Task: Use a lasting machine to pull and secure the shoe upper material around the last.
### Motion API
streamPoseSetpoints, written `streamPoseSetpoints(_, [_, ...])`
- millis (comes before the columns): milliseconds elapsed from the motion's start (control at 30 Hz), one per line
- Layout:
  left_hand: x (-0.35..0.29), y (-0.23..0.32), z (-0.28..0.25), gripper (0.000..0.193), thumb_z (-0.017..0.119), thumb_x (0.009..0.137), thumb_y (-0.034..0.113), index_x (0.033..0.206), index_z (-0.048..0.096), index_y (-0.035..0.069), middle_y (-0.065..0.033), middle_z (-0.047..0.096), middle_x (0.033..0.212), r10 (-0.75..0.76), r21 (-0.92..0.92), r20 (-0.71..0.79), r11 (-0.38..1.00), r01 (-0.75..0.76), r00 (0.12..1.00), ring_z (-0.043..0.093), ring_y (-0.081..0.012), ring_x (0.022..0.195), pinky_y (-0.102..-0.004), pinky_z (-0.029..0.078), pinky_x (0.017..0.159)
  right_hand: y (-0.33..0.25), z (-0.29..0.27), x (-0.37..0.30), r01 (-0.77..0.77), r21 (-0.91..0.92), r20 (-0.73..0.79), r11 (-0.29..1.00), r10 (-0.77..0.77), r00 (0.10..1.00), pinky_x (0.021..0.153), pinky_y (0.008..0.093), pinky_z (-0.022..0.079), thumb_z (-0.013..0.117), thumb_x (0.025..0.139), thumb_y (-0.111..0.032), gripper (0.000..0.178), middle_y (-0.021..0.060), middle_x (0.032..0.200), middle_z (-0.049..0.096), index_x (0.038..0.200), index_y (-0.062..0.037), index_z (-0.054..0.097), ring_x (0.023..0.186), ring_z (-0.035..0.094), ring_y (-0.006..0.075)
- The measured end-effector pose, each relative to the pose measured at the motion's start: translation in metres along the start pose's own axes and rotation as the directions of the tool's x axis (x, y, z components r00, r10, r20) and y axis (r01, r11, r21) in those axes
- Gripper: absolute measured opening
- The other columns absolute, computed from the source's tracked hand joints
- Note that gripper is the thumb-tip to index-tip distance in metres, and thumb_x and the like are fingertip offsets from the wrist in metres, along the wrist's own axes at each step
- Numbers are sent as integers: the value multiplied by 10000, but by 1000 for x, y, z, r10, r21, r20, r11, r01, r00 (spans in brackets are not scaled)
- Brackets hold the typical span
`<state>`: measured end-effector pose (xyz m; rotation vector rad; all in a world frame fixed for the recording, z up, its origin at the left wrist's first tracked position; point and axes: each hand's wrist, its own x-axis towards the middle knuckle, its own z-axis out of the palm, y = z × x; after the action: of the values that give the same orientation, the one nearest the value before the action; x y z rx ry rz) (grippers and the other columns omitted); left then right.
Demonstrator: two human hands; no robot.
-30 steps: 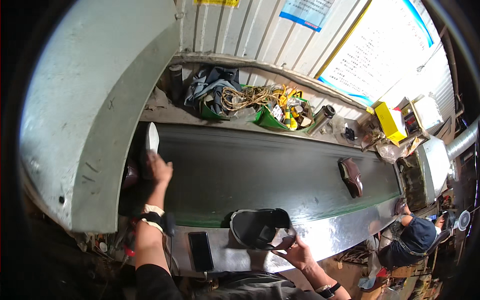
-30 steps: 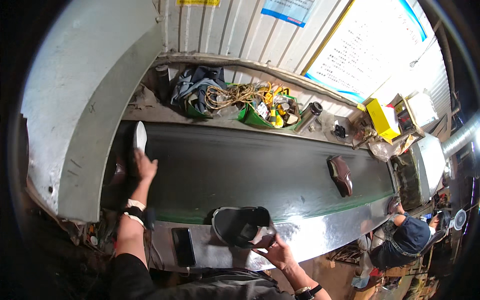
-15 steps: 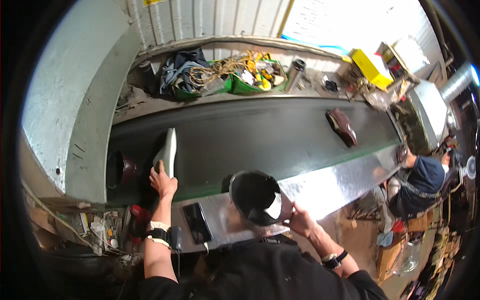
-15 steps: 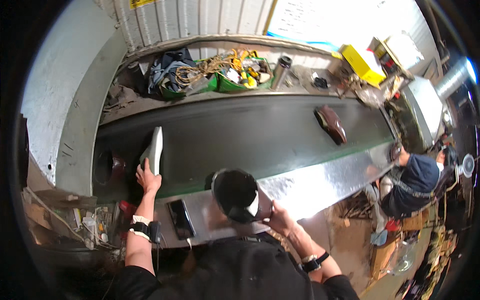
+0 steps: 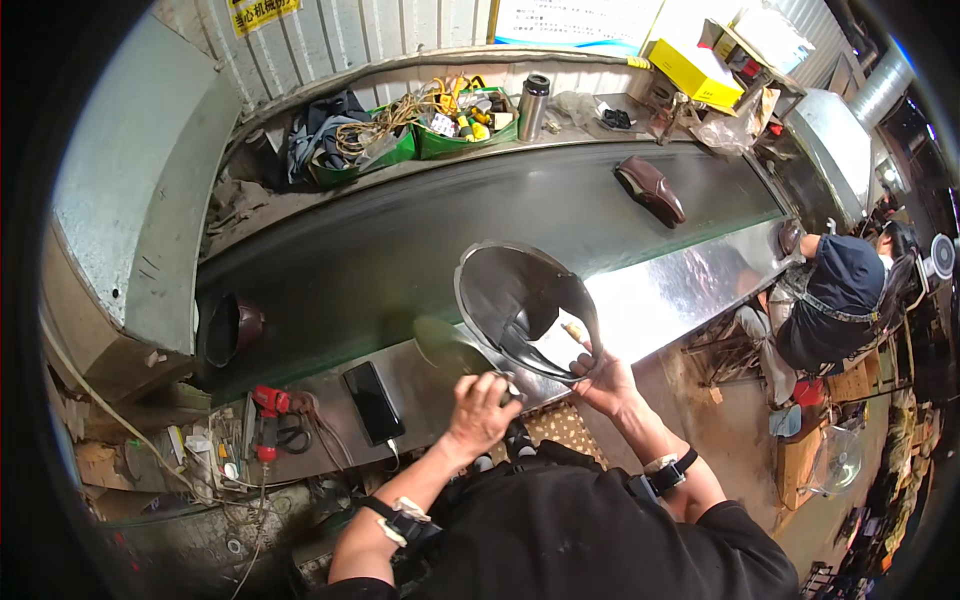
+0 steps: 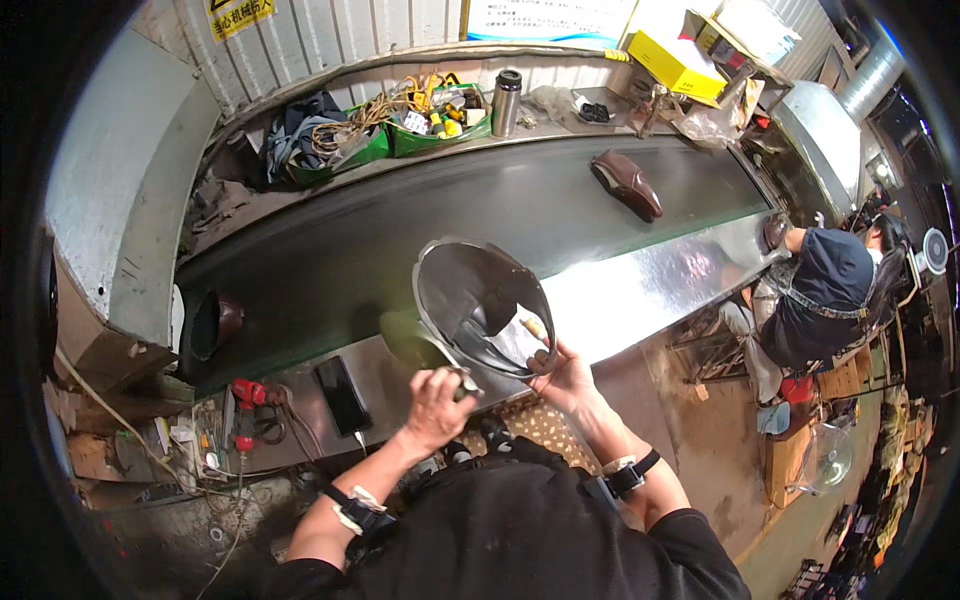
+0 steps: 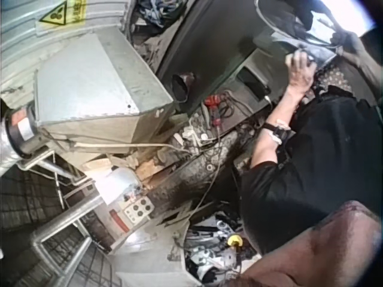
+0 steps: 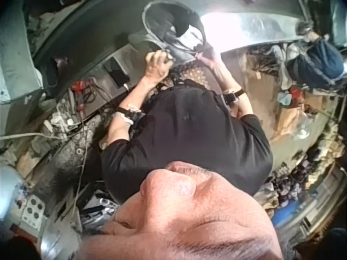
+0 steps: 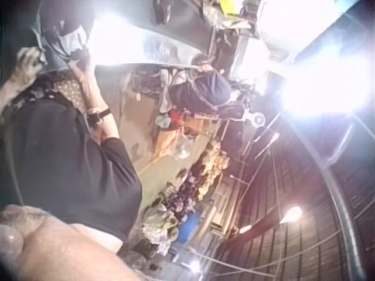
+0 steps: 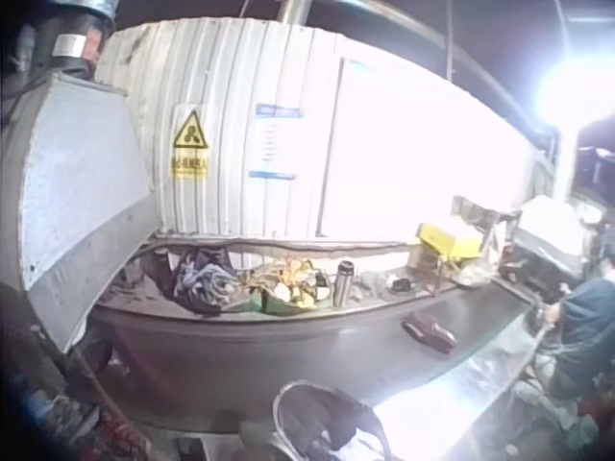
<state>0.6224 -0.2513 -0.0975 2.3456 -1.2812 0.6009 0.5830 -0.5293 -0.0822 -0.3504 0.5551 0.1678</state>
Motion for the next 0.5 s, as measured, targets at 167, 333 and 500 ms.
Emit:
streamPoseSetpoints(167, [17,31,23,221,753,752,122,971,739,149,-118,654,1098,-104,-425,18,899,102,994,609,-314,1018,-484,452,904,-16,0,-15,42,-38,1,998,-42,999,800,385,490,648,974,-347,231,-10,786,592,1000,-117,654,782,544,194])
streamPoseSetpoints(333, [28,-23,7,360,522,1028,286,826,696,45,-42,708,805,-849,-914,338,-192,358,407,652,-189,761,-335,504,720,-7,32,-56,418,-705,254,573,-346,903,808,328,547,660,995,-178,504,39,969,712,1448,-44,485,882,657,145])
streamPoseSetpoints(500, [22,-112,6,414,695,920,369,1151,688,25,-113,684,1194,-562,-598,796,-673,435,224,637,-252,1112,-408,484,1005,32,31,-61,692,-450,774,-564,141,618,1052,450,500,785,851,-145,534,58,709,573,1345,-50,606,692,628,192])
